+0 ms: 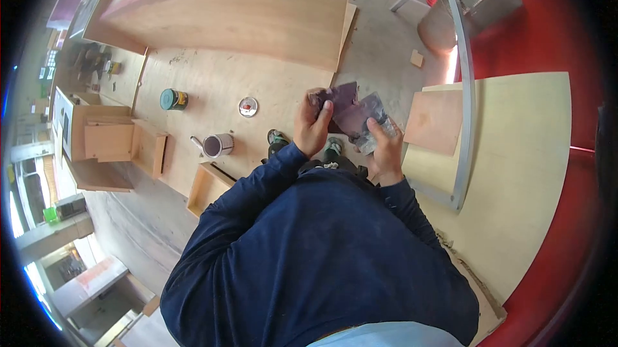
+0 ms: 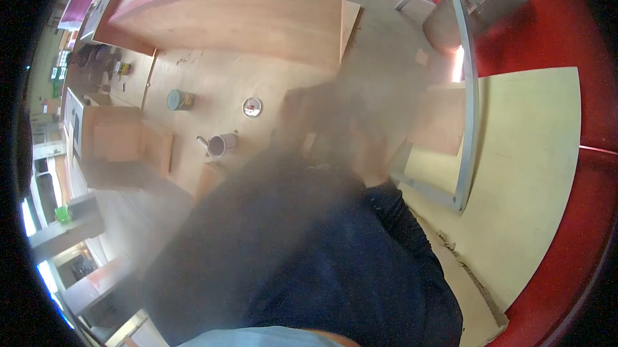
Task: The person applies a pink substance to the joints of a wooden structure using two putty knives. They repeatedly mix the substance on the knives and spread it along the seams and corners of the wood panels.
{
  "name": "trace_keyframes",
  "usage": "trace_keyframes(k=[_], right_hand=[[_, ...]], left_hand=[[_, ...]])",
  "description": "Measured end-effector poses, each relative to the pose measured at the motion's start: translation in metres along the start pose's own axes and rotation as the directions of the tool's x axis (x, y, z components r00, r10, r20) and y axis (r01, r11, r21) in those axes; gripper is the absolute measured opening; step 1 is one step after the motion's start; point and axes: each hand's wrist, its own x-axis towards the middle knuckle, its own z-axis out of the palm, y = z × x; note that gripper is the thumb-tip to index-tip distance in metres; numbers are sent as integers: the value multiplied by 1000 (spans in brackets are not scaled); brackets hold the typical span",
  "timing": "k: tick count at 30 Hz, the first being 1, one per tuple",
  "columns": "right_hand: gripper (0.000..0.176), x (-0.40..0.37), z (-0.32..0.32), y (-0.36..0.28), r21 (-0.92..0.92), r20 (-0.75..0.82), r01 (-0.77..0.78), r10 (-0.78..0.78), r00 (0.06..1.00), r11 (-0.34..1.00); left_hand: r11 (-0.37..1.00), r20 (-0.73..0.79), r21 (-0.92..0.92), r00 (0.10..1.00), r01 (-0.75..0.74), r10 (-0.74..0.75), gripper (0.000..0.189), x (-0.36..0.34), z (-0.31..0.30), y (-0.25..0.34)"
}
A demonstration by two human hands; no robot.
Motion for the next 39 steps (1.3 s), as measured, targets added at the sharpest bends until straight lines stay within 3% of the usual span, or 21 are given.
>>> trace_keyframes(k=[2, 4, 5, 6, 8, 9, 10, 11, 12, 13, 16, 19, 22, 23, 24, 26, 27, 28, 30, 33, 39], right_hand=[[20, 6, -3, -8, 15, -12, 39, -39, 999, 999], [22, 11, -12, -16, -269, 63, 170, -158, 985, 948], [24, 10, -2, -42, -538, 117, 370, -367, 923, 757], [24, 18, -11, -37, -538, 99, 365, -373, 923, 760], [26, 36, -35, -21, 119, -216, 183, -154, 964, 976], [27, 33, -28, -40, -375, -171, 398, -484, 858, 837], [27, 27, -20, -55, -361, -170, 401, -483, 859, 842], [26, 19, -11, -67, 78, -166, 274, -258, 952, 959], [25, 13, -4, -71, 492, -52, 64, -45, 998, 868], [26, 12, -7, -50, -16, -7, 308, -308, 951, 951], [31, -17, 27, -57, 151, 175, 18, -44, 984, 988], [36, -30, 40, -23, 258, 310, -216, 131, 942, 942], [36, -23, 34, -34, 21, 328, -104, 91, 940, 994], [35, -20, 31, -38, 185, 278, -135, 80, 957, 973], [35, -14, 25, -40, 185, 268, -127, 75, 960, 975], [32, 3, 10, -44, -34, 93, 250, -246, 965, 968], [28, -1, 8, -71, -13, 48, 234, -233, 971, 972], [28, 3, 1, -69, -21, 24, 242, -242, 970, 970], [25, 13, -14, -56, -97, -218, 353, -366, 905, 931], [29, 17, -27, -33, -132, -221, 416, -436, 872, 900], [33, 6, 12, -60, -89, -365, 427, -428, 827, 900]], left_hand=[[999, 28, 28, 999, -24, 23, 21, -12, 2, 0], [948, 110, 284, 987, -145, 118, 21, -20, -1, -20], [947, 128, 284, 985, -150, 117, 21, -22, 0, -18], [993, 138, 111, 990, -47, 31, 22, -23, 1, -13], [957, 181, -231, 974, 176, -135, 23, -23, 3, -7], [936, 61, -217, 960, 279, -272, 26, -11, 6, 7], [717, 130, -521, 874, 462, -469, 29, 0, 8, 22], [499, 358, -657, 817, 565, -453, 32, 7, -2, 6], [248, 561, -711, 744, 658, -363, 36, 17, -11, -3], [75, 669, -691, 675, 719, -311, 38, 25, -10, -13], [-244, 777, -610, 629, 754, 4, 26, 36, 0, -51], [-96, 758, -648, 652, 755, 16, 26, 34, 5, -19], [102, 738, -674, 673, 731, 49, 31, 23, 19, 11], [101, 745, -667, 665, 738, 56, 31, 21, 16, -8], [151, 815, -565, 577, 811, -51, 34, 17, 6, -49], [209, 889, -319, 368, 924, -272, 47, 8, -6, -109], [479, 530, -222, 517, 849, -672, 50, -1, 4, -62], [476, 550, -207, 504, 855, -666, 50, 2, 7, -36], [419, 469, -550, 682, 723, -561, 35, 6, 6, -10], [618, 409, -459, 769, 639, -491, 23, 15, 4, -16], [609, 368, -568, 832, 554, -415, 28, 13, 31, 21]])
